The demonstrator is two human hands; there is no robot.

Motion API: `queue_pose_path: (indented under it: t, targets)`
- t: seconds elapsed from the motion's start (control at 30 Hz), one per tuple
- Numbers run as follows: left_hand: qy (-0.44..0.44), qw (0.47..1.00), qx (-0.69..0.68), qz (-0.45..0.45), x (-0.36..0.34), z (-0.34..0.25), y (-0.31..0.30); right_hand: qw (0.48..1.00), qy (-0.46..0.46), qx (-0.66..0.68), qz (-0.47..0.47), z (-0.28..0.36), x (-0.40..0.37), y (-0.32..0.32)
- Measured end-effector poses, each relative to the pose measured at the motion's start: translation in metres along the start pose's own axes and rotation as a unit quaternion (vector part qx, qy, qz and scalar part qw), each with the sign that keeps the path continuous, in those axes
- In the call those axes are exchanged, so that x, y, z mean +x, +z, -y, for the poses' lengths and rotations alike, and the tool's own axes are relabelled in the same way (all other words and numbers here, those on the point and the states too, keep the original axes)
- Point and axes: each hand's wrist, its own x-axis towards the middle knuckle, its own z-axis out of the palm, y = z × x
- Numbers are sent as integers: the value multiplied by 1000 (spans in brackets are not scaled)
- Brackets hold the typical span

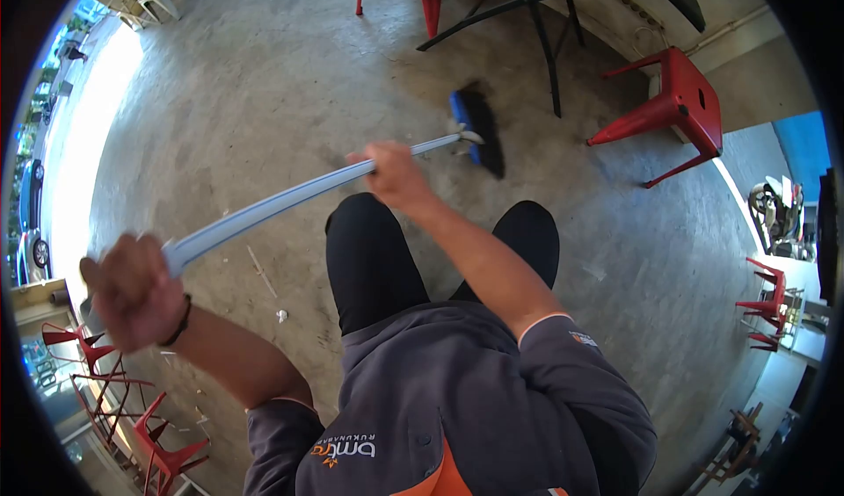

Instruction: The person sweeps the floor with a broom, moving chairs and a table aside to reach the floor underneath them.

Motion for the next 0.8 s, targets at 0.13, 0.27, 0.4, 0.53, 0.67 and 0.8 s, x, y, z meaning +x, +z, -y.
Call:
queue_pose_path:
  t: [0.13,0.27,0.4,0.53,0.67,0.8]
  targets:
    - [4,993,102,-51,49,-104,17,992,-44,94,73,90,45,27]
    - [-42,996,64,-51,115,-213,30,991,-18,105,82,197,78,-42]
    - [-70,982,22,-171,171,-229,75,997,45,9,69,237,75,-137]
    - [-202,950,-120,-205,200,-184,145,966,159,-180,94,221,38,-232]
    - [-304,928,-162,-142,195,-123,177,943,189,-209,175,198,8,-298]
    - [-431,886,-157,-58,174,-61,189,846,317,-351,245,190,1,-304]
